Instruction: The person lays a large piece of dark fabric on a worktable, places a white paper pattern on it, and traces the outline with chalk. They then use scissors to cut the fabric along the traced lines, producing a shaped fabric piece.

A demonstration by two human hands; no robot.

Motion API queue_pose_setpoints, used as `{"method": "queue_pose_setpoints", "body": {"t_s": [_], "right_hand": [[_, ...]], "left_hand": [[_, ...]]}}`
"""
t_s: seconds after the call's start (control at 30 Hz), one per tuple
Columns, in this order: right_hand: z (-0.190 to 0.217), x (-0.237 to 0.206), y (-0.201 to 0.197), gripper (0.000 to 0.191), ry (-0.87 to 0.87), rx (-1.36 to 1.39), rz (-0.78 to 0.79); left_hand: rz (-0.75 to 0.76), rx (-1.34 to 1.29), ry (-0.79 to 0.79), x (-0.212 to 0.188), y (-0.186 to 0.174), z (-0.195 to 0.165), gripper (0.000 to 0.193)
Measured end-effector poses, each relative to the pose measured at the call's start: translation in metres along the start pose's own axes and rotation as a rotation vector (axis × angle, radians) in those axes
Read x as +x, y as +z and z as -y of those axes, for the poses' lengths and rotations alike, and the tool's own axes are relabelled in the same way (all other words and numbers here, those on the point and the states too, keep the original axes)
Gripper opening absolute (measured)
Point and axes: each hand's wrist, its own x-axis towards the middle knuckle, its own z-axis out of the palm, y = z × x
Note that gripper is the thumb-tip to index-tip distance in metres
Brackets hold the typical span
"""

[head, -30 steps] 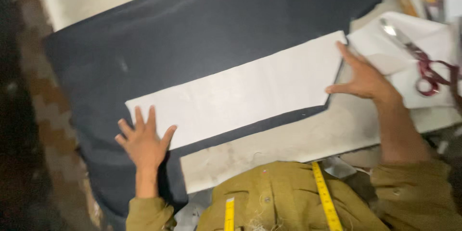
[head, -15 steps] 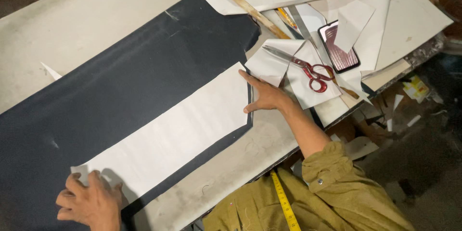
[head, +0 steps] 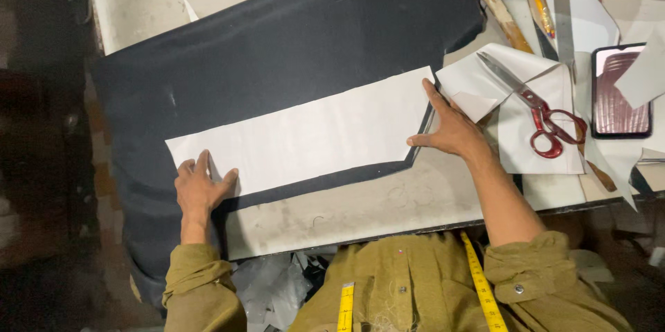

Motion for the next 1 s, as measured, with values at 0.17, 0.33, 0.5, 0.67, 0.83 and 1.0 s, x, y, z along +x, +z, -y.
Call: {"method": "queue_pose_setpoints", "body": {"t_s": [0.17,0.33,0.5,0.67,0.83,1.0], "right_hand": [[-0.009,-0.004,-0.004,0.133,-0.160,0.160,-0.052],[-0.013,-0.013,-0.012,0.129,-0.123,0.141,-0.069],[-0.026,-0.064,-0.014,0.092,-0.117,-0.121,-0.085],[-0.086,-0.113,-0.045,0.019,-0.275,0.101,-0.373],[-0.152,-0.090,-0.115,0.019,-0.103,0.172,-0.837],[-0.164,-0.075,-0.147,0.028,-0.130,0.080,-0.742]], "left_hand": [[0.290,0.070,-0.183,0.000,0.000,-0.053,0.134],[0.356,0.010,-0.292,0.001,0.004,-0.080,0.143],[0.358,-0.015,-0.455,0.003,0.009,-0.096,0.140],[0.340,-0.015,-0.398,-0.003,-0.002,-0.098,0.137],[0.369,0.013,-0.344,-0.009,0.000,-0.102,0.139],[0.250,-0.134,-0.341,-0.008,0.000,-0.110,0.140]]}}
